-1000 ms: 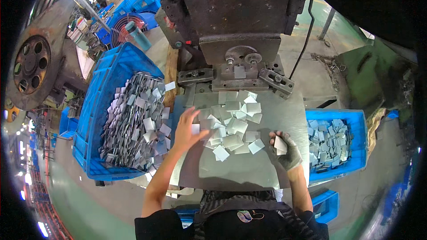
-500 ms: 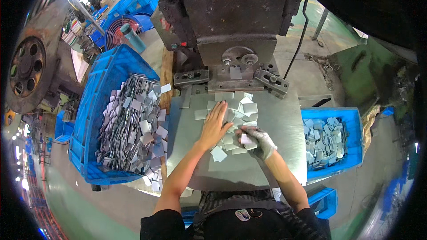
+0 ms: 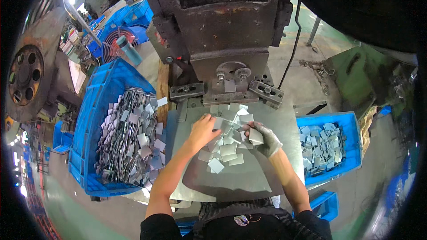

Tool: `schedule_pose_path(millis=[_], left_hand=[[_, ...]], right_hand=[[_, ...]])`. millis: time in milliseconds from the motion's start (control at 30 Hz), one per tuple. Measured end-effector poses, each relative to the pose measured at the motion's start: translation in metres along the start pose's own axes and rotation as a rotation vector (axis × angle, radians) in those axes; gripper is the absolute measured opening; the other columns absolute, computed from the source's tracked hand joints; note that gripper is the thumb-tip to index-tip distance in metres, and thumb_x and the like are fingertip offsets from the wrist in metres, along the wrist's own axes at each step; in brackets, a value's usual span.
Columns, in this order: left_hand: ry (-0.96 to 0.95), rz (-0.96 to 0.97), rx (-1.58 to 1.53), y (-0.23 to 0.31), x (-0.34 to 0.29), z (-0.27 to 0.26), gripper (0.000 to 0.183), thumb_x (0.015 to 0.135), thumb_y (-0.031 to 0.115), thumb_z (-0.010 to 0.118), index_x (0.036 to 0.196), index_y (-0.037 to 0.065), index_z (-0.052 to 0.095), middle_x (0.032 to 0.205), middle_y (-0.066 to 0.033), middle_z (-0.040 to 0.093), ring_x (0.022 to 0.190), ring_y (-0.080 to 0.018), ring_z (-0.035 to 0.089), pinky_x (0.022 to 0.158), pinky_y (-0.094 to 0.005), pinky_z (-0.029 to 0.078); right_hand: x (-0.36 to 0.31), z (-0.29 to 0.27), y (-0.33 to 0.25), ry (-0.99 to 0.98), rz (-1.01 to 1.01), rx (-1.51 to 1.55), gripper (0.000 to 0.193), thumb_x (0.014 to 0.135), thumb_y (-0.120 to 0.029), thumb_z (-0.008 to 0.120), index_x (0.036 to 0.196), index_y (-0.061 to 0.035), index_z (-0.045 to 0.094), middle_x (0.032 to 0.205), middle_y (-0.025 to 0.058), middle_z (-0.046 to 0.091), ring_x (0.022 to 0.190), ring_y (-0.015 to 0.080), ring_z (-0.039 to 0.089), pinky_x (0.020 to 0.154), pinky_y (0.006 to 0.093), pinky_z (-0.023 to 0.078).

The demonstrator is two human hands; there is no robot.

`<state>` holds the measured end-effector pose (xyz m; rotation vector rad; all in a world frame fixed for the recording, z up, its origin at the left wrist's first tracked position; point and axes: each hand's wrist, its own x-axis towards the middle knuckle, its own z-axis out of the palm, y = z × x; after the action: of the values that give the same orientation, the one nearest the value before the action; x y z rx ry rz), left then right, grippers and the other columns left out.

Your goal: The person feeds small metal plates into an industrial press by hand, then collects the pressed plates into a blue bin.

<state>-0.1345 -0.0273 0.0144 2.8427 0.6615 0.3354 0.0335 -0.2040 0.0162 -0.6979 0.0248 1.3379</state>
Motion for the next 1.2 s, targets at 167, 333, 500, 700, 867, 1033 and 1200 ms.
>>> schedule_pose_path(millis=[167,333,500,700,867,1033,1200], left_hand=[[-0.047,-0.053,0.024,-0.005,0.013,-0.001,0.022,0.072,0.021,0.061,0.081,0.001,0.061,0.074,-0.0125,0.06,0.069,-0.0281,0.061,0.063,-0.0395,0.049],[0.086,-0.326,-0.508,-0.024,0.017,0.003,0.021,0.078,0.018,0.056,0.073,-0.003,0.06,0.054,-0.0112,0.059,0.048,-0.0183,0.058,0.047,-0.0306,0.045],[0.094,-0.534,-1.11,-0.048,0.014,-0.006,0.023,0.087,0.022,0.05,0.083,0.0,0.057,0.062,-0.0103,0.063,0.048,-0.0138,0.058,0.044,-0.0234,0.046],[-0.031,-0.442,-1.234,-0.015,0.04,-0.008,0.023,0.088,0.021,0.049,0.087,-0.002,0.055,0.083,-0.0157,0.066,0.065,-0.0183,0.064,0.057,-0.0241,0.049],[0.017,-0.452,-1.421,0.004,0.075,0.003,0.022,0.086,0.02,0.051,0.086,-0.001,0.058,0.082,-0.0163,0.066,0.065,-0.0195,0.065,0.056,-0.0259,0.051],[0.089,-0.613,-1.51,0.008,0.098,0.006,0.017,0.085,0.015,0.05,0.085,-0.002,0.055,0.08,-0.019,0.065,0.062,-0.0198,0.065,0.05,-0.0234,0.051],[0.115,-0.709,-1.627,0.013,0.116,0.021,0.016,0.084,0.014,0.052,0.083,-0.002,0.055,0.079,-0.0198,0.065,0.064,-0.0227,0.066,0.051,-0.0246,0.053]], right_hand=[[0.079,0.024,-0.015,0.093,-0.016,-0.052,0.024,0.087,-0.022,0.056,0.102,-0.0034,0.052,0.096,0.0116,0.06,0.079,0.0203,0.059,0.071,0.0353,0.05],[0.119,0.061,-0.013,0.341,-0.09,-0.163,0.024,0.08,-0.021,0.061,0.097,-0.0047,0.059,0.091,0.0084,0.062,0.083,0.0236,0.059,0.071,0.0426,0.049],[0.094,0.04,-0.01,0.086,-0.187,0.082,0.023,0.079,-0.014,0.063,0.097,-0.0049,0.051,0.087,0.0108,0.06,0.07,0.0232,0.062,0.061,0.036,0.053],[-0.009,-0.108,-0.072,0.501,-0.457,-0.163,0.027,0.088,-0.029,0.051,0.098,-0.0038,0.052,0.081,0.0096,0.061,0.069,0.0191,0.061,0.06,0.0301,0.05],[-0.089,-0.21,-0.125,0.61,-0.698,-0.05,0.029,0.084,-0.033,0.057,0.096,-0.0066,0.055,0.085,0.0083,0.062,0.071,0.0209,0.061,0.063,0.0338,0.052],[-0.084,-0.226,-0.141,1.093,-0.726,-1.113,0.035,0.081,-0.022,0.06,0.109,-0.0003,0.056,0.105,0.0109,0.058,0.097,0.0176,0.052,0.086,0.0282,0.039],[-0.062,-0.175,-0.133,0.801,-0.916,-0.901,0.028,0.083,-0.019,0.059,0.11,-0.01,0.058,0.104,0.0006,0.057,0.096,0.0119,0.052,0.081,0.027,0.038]])
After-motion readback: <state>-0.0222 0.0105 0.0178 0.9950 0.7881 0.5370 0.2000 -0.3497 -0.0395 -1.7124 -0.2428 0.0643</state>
